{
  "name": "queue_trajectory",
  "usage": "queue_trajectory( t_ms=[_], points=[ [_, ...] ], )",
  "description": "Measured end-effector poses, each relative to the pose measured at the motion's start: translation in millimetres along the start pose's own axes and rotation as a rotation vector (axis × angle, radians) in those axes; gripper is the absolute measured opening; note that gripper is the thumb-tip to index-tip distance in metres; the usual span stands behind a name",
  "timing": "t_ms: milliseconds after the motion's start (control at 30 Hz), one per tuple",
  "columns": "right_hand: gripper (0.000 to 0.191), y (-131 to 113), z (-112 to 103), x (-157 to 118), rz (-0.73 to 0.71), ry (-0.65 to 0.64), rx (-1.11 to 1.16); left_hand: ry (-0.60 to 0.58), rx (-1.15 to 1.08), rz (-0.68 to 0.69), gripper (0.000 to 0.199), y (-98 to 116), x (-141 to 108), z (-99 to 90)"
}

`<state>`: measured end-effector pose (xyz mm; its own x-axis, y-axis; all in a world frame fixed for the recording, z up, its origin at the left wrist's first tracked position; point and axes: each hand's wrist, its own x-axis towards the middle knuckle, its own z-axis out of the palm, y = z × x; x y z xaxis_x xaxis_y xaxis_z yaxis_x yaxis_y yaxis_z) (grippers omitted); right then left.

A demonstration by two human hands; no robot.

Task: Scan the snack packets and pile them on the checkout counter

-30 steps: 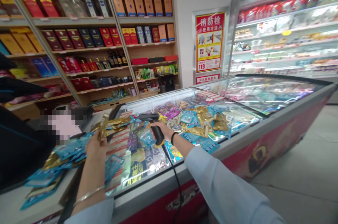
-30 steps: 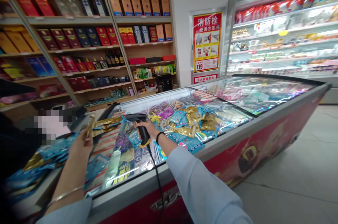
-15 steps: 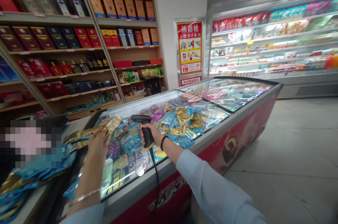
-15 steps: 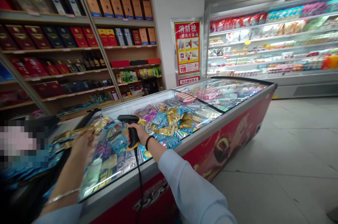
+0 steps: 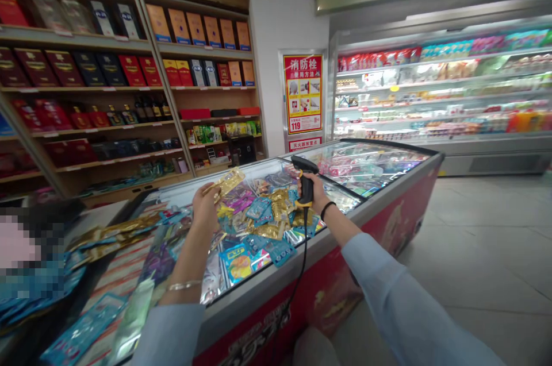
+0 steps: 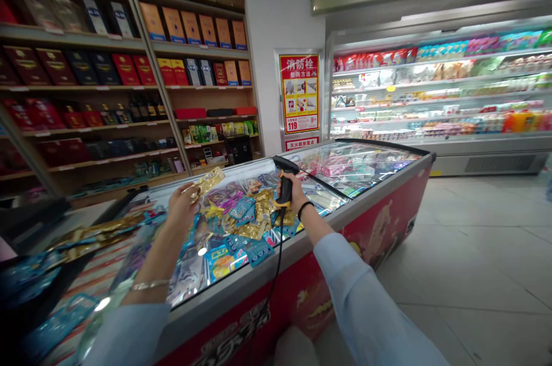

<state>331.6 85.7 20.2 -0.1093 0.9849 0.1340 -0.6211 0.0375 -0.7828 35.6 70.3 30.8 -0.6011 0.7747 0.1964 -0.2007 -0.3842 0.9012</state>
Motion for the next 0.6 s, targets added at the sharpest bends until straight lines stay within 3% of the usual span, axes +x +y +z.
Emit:
queue_trajectory(
  t_ms=[133,267,367,467,600],
  points=[
    [0.021,9.6,-51.1,-11.7,-0.03,0.102,0.005,-0.067,0.268,0.1,0.04,-38.9,-14.7,36.1],
    [0.026,23.1,-85.9,-17.2,-0.053,0.156,0.007,-0.199,0.653,0.276,0.044,-80.3,-27.1,51.2],
    [0.025,25.3,-98.0,-11.4,-0.055,0.167,0.015,-0.227,0.837,0.404,0.038,-100.5,-27.6,49.6],
    [0.024,26.3,-101.7,-4.5,-0.022,0.181,0.039,-0.207,1.003,0.361,0.027,-112.4,-24.4,45.7],
    [0.02,29.8,-99.9,-1.5,0.035,0.195,0.036,-0.314,1.006,0.296,0.024,-119.3,-23.5,43.9]
  ],
)
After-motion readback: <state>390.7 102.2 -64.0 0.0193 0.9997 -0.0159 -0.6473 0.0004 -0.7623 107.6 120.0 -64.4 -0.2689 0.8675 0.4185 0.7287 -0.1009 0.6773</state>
